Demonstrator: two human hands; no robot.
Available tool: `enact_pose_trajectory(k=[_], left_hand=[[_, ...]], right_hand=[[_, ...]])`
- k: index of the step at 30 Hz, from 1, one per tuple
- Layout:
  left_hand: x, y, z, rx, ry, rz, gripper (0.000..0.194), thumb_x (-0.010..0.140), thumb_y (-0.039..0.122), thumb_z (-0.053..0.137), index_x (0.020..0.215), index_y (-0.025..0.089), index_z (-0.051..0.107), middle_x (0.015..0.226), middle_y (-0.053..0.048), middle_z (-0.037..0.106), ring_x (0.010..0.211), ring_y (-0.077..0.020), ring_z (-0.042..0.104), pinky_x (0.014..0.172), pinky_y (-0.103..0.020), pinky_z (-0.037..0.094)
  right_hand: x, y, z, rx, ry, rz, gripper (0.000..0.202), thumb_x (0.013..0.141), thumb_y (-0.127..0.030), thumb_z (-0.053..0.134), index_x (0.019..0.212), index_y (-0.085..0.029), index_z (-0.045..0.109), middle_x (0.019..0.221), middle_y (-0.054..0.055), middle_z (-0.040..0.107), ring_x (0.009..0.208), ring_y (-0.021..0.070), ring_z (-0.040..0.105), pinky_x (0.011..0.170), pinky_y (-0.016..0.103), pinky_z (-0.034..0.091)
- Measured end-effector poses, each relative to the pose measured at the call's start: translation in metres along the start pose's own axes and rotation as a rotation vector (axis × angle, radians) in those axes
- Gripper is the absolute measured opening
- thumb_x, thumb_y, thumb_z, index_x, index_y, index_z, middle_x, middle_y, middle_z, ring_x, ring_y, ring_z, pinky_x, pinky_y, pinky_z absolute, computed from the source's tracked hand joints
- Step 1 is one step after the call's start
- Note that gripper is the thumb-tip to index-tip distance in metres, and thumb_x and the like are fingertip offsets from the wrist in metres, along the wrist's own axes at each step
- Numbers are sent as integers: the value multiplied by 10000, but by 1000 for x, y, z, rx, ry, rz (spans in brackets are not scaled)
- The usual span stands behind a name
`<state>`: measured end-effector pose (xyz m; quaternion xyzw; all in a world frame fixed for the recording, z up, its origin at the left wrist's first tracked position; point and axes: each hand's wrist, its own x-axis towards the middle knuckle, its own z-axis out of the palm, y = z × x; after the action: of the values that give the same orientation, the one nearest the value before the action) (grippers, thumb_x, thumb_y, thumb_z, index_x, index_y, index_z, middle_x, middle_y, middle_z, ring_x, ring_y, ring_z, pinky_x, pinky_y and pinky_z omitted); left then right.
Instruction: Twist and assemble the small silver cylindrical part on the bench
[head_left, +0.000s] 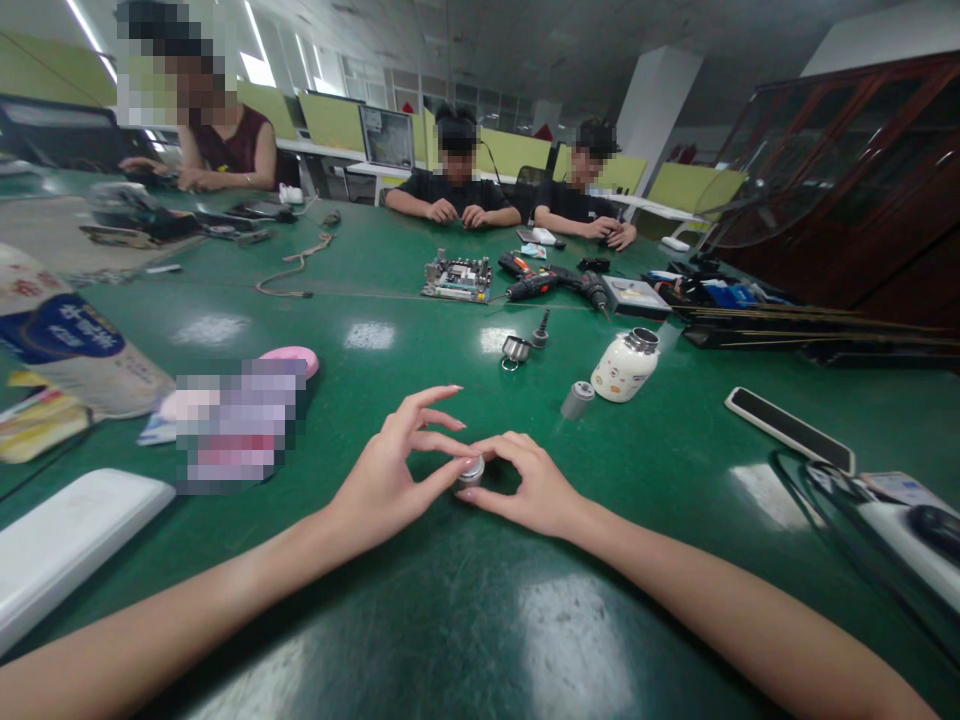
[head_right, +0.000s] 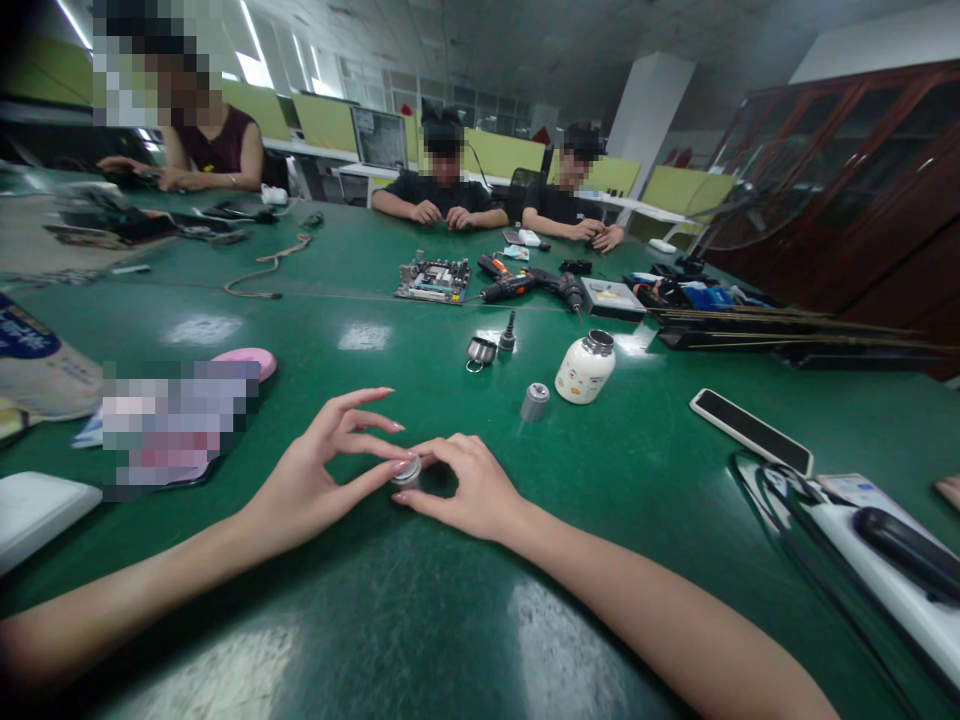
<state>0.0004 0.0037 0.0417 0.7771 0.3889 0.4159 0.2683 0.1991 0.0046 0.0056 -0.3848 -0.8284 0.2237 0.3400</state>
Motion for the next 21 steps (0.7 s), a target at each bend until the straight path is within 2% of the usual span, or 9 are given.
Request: enact_pose_trajectory(k=[4,7,9,11,13,18,21], left_hand=[[3,-1,-4,28,127,-1,407,836,336,669,1188,240,489,943,-43,734,977,-243,687,925,-433,501],[8,-10,-9,86,235,-28,353,822,374,678,1109,229,531,932,-41,736,922,-240,701,890,-411,520],[11,-21,-11,107,191,-62,357,808,387,685,1088,223,538,896,-33,747,863,-236,715,863,-405,530],[11,-35,-11,110,65,-99,362,809,381,676,1102,221,535,862,-22,761,828,-231,724,836,-395,538],[10,-46,-10,133,-19,-108,386,818,364,663,1153,224,529,846,-17,773,883,-237,721,853,-399,526],[9,-59,-10,280,-40,-39,688,792,343,713,1393,227,400,951,-47,781,1150,-267,620,1002,-483,401],[10,-60,-12,309,-64,-39,725,793,330,719,1422,216,376,906,-48,786,1145,-273,619,1011,-504,371]], right_hand=[[1,-2,-1,-11,-19,23,336,781,-388,772,1053,-248,634,998,16,720,901,193,636,824,333,435],[1,-3,-2,1,-31,31,318,785,-372,772,1037,-240,631,981,10,721,889,187,631,827,332,426],[1,-3,-3,6,-35,33,310,785,-361,773,1033,-241,631,979,7,720,886,185,627,822,329,422],[1,-4,-3,4,-36,36,311,784,-359,774,1034,-242,631,977,5,719,883,185,624,817,329,420],[1,-4,-3,-1,-38,42,312,786,-362,771,1039,-243,631,985,7,718,886,186,622,821,331,422],[1,-3,-3,-15,-45,45,304,788,-370,764,1035,-249,632,1005,10,717,906,189,628,835,334,431],[1,-2,-2,-17,-39,39,323,783,-382,768,1043,-250,630,1010,10,716,907,189,628,835,333,431]])
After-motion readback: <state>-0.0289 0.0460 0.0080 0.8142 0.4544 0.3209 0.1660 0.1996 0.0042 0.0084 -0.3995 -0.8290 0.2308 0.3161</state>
